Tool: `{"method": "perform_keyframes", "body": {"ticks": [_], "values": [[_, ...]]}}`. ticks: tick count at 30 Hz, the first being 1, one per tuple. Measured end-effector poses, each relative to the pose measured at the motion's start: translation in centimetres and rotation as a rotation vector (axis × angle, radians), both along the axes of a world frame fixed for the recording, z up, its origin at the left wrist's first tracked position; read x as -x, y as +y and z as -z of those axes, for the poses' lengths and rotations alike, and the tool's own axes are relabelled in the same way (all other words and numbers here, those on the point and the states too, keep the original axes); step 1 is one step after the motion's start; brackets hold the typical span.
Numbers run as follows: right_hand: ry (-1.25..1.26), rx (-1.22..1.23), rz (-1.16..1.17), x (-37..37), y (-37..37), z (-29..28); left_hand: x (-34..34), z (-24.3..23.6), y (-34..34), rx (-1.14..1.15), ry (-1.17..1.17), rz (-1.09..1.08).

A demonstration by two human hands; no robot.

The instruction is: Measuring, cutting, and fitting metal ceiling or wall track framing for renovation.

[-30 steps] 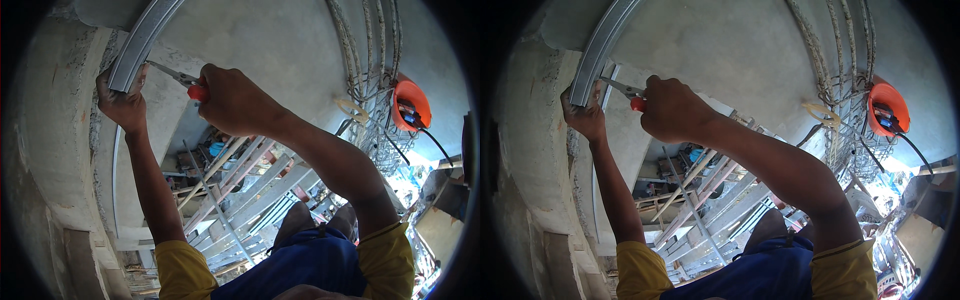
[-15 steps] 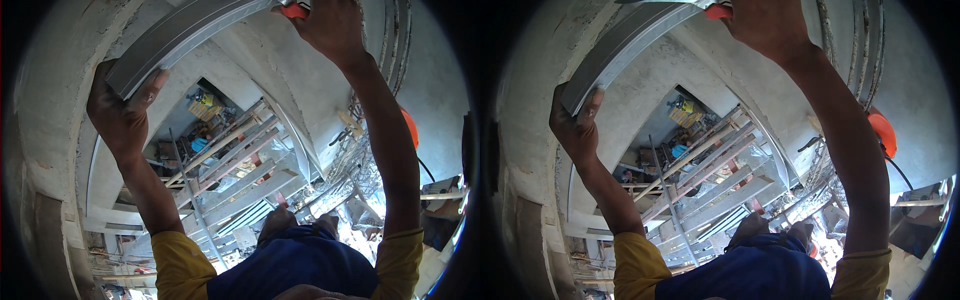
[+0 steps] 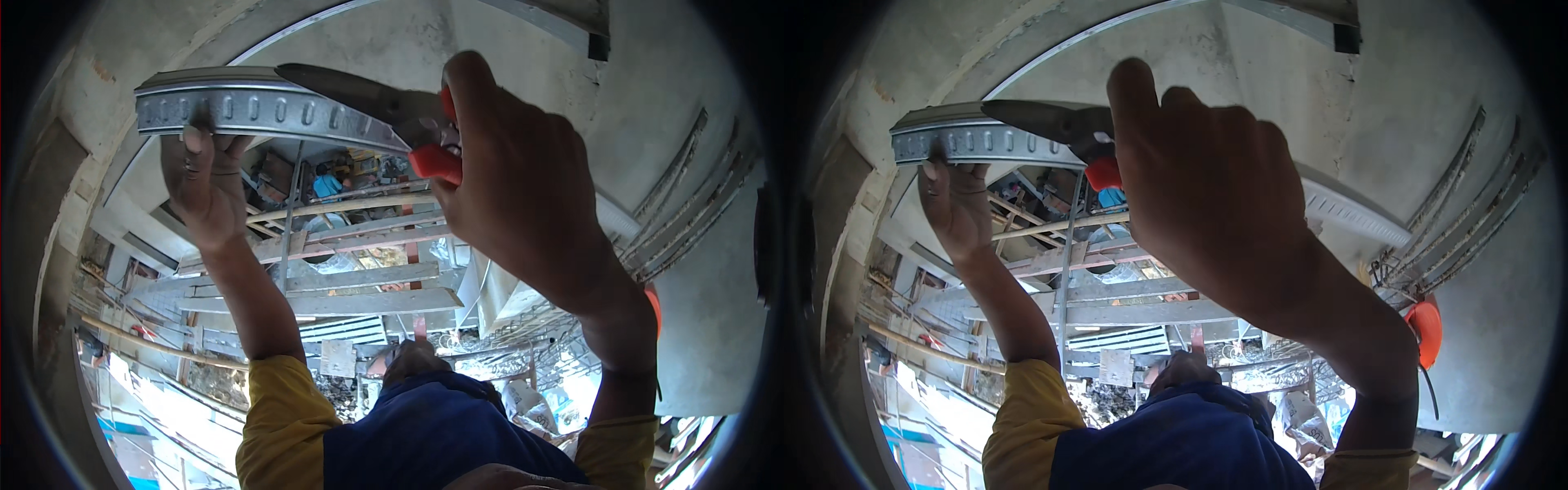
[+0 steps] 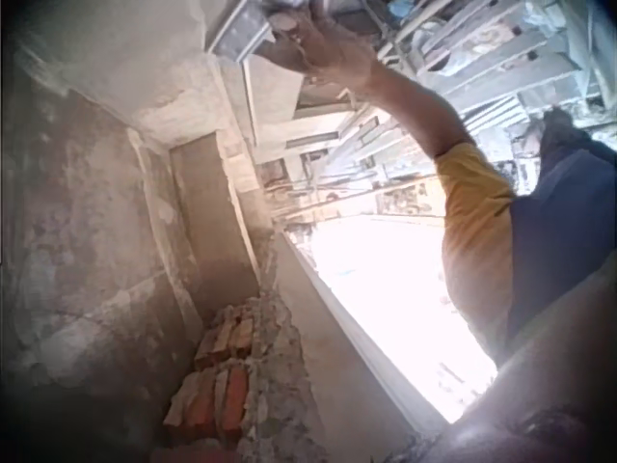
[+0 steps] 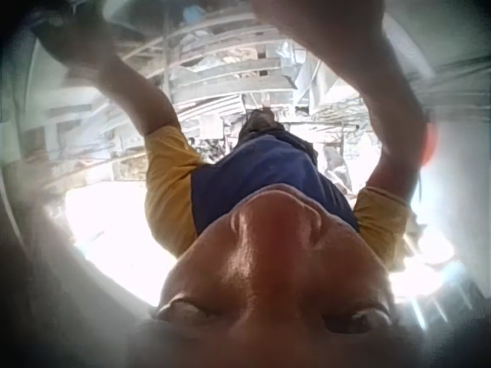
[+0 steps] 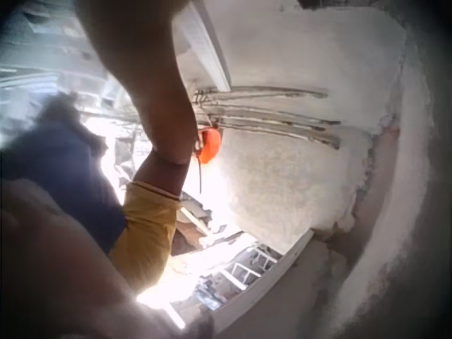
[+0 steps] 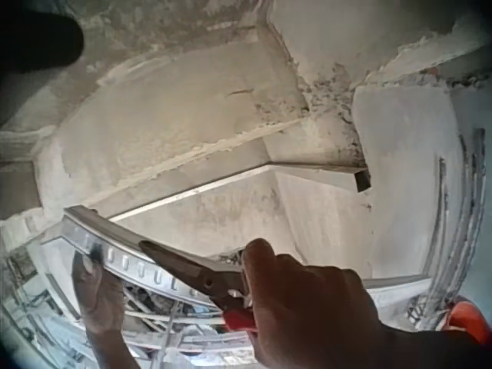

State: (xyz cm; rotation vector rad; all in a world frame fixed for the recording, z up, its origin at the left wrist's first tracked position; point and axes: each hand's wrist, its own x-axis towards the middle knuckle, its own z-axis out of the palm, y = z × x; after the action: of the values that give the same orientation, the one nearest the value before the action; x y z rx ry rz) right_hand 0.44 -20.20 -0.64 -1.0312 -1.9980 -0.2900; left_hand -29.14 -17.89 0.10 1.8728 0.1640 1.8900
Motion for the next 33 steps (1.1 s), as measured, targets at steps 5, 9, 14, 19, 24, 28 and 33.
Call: {"method": "perform_keyframes", "body": {"ticks": [5, 9, 14, 19, 24, 28, 33], "values": [[0.068, 0.411, -0.236, 5.9, 0.7, 8.2, -3.4, 9.7, -1.7, 0.371, -0.144, -0.075], [0.175, 0.652, -0.306, 7.9, 0.6, 17.9, -4.8, 17.9, -1.5, 0.481, -0.287, -0.182], [0.172, 0.64, -0.404, 6.1, -1.4, 26.4, -3.5, 24.4, -2.1, 0.643, -0.248, -0.228], [0.184, 1.017, -0.272, 1.4, -3.6, 31.7, -3.2, 25.5, -2.3, 0.716, -0.175, -0.16], [0.23, 1.099, -0.107, -3.2, -5.9, 37.0, -4.1, 25.7, -1.6, 0.703, -0.189, -0.103], [0.296, 1.091, -0.026, -6.0, -7.6, 39.2, -4.9, 25.0, -1.2, 0.671, -0.154, -0.107], [0.389, 1.134, 0.061, -8.1, -9.2, 40.6, -5.4, 24.4, -0.1, 0.608, -0.121, -0.105]]}}
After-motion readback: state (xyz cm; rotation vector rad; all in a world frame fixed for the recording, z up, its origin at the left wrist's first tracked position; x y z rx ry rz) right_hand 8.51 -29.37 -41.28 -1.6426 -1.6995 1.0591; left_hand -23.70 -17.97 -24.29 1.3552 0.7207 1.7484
